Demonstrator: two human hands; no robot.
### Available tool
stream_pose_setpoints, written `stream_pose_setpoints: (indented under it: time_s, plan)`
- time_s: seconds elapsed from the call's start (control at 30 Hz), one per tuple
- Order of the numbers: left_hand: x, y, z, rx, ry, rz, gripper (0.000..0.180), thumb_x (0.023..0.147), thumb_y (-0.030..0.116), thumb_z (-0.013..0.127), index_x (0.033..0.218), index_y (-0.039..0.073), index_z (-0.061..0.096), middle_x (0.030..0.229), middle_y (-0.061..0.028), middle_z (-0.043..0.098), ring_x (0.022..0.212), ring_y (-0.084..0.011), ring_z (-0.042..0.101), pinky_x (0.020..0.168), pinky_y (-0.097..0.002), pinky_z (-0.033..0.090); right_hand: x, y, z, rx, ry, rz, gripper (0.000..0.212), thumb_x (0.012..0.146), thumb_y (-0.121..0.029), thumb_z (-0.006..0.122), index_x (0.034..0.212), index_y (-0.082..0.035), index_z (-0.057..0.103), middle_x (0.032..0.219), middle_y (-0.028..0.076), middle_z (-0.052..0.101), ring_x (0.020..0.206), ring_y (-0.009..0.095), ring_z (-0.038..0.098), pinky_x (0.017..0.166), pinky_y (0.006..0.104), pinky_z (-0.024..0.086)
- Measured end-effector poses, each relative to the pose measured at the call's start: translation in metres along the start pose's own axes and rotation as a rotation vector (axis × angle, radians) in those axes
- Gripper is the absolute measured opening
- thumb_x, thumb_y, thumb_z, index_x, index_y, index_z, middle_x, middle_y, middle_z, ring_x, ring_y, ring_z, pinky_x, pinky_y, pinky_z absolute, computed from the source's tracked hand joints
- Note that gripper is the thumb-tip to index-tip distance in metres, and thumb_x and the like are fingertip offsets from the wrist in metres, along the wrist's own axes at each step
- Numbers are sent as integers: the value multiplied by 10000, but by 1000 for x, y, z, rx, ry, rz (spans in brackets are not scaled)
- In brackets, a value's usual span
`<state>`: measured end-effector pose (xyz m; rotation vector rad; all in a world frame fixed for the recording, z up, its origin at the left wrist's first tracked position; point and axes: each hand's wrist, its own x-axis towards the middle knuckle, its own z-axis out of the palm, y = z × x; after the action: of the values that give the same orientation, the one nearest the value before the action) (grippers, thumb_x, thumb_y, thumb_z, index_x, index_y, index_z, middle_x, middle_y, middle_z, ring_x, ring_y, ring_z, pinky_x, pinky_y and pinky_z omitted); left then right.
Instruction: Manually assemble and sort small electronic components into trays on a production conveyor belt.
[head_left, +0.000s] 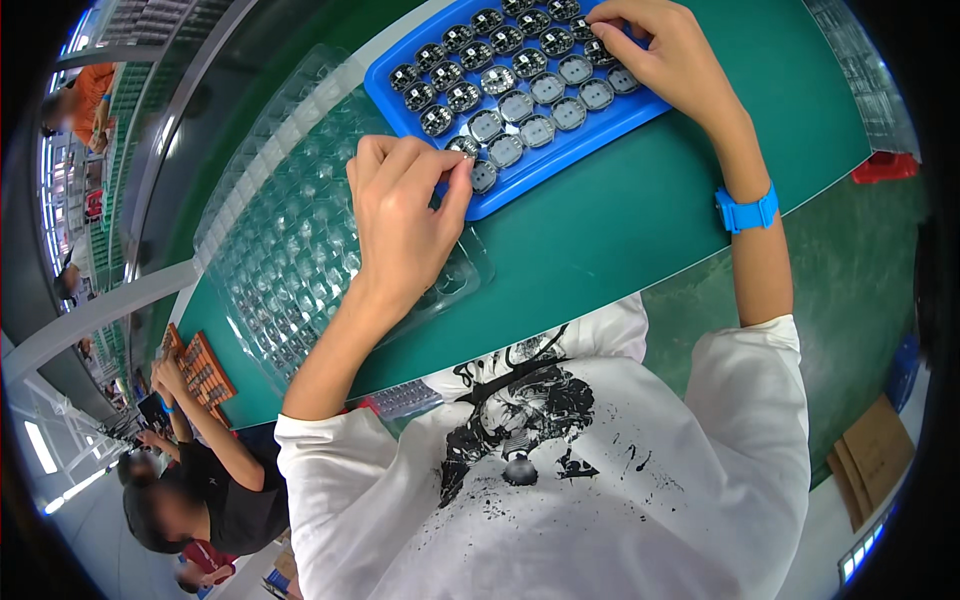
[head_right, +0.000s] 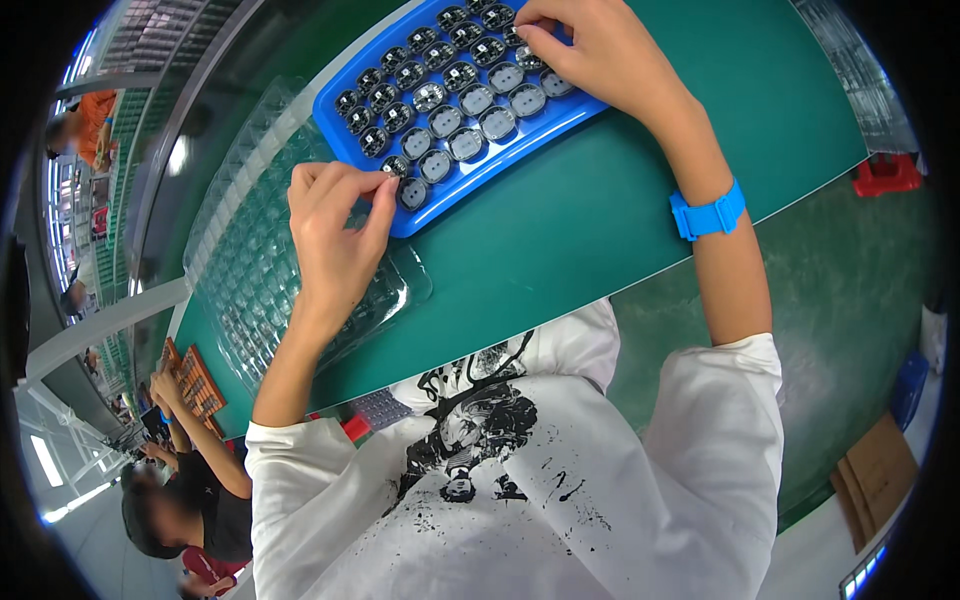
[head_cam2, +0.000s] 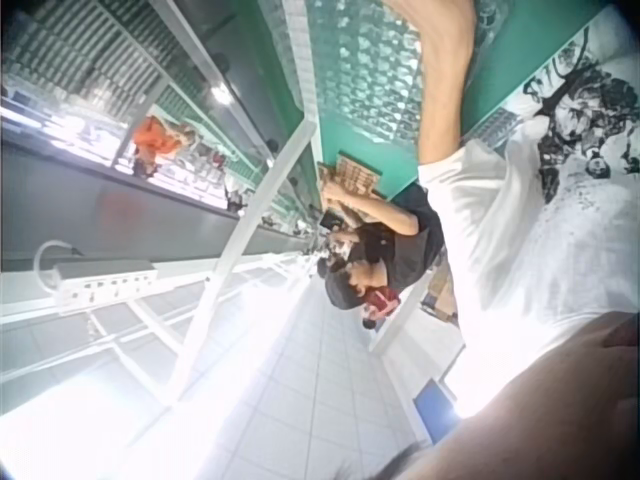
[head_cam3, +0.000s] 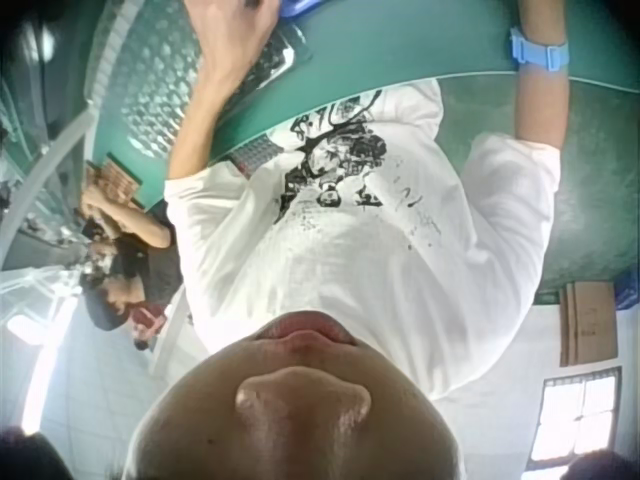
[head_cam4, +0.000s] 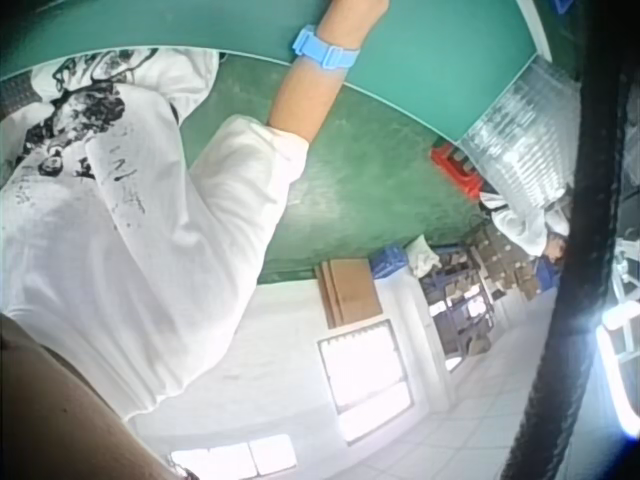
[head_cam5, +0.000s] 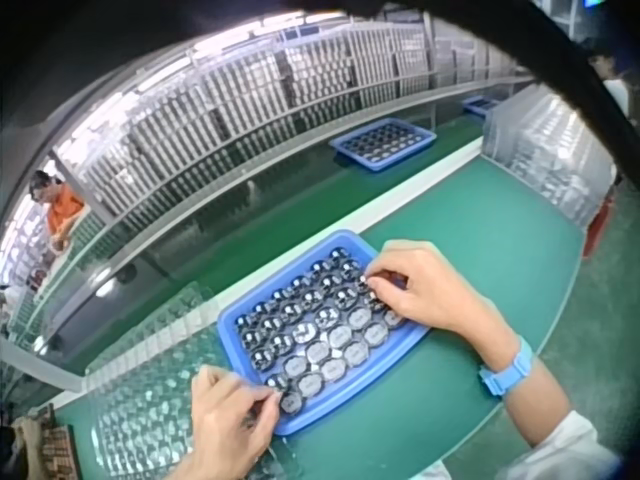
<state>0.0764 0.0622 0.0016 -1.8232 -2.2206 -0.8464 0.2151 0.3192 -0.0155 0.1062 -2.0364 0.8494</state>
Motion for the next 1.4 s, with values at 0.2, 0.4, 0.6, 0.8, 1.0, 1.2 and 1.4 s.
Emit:
stream_pose_setpoints:
  time_s: [0.2,0.4,0.6,0.8,1.0,1.2,1.4]
  plan:
    - [-1,-2,1,18,-3,-9,85,738,51,772,796,54,710,741,-24,603,798,-231,511,732,-357,368,1,-12,-7,-300,-177,303,129,831,-101,669,878,19,682,817,164,653,748,335,648,673,389,516]
    - [-1,1,1,28,-13,-35,75,741,55,771,785,58,711,732,-24,597,796,-228,512,735,-356,357,2,-11,-7,-301,-181,307,129,831,-103,670,876,18,681,812,162,648,748,334,645,669,391,514]
    - [0,2,6,34,-37,-47,62,747,59,765,776,57,710,732,-26,589,797,-229,508,735,-361,359,-3,20,5,66,34,7,129,830,-103,669,877,16,682,816,164,650,750,337,644,668,393,513]
    - [4,-1,0,84,-77,-37,58,760,68,756,782,44,708,748,-43,588,806,-245,511,746,-380,379,0,-8,-9,-259,-150,298,129,831,-104,669,879,14,685,812,164,652,743,328,649,666,390,515]
    - [5,-1,-4,106,-122,-36,61,766,62,740,806,37,701,765,-56,584,818,-260,516,753,-390,389,-7,-6,-14,-273,-108,322,96,863,-27,646,945,6,681,863,60,635,705,154,578,639,261,466]
    - [3,-4,0,39,-78,-59,54,774,69,729,796,40,689,782,-61,579,829,-263,514,765,-393,394,-4,-19,-18,-415,-303,165,104,816,-33,699,912,-1,680,848,86,624,778,226,603,684,317,489]
    - [3,-5,1,41,-32,-35,70,765,48,742,792,34,679,744,-53,577,776,-249,516,735,-376,390,-5,-26,-12,-489,-369,171,93,806,-7,700,896,2,675,829,85,603,777,249,586,672,353,486]
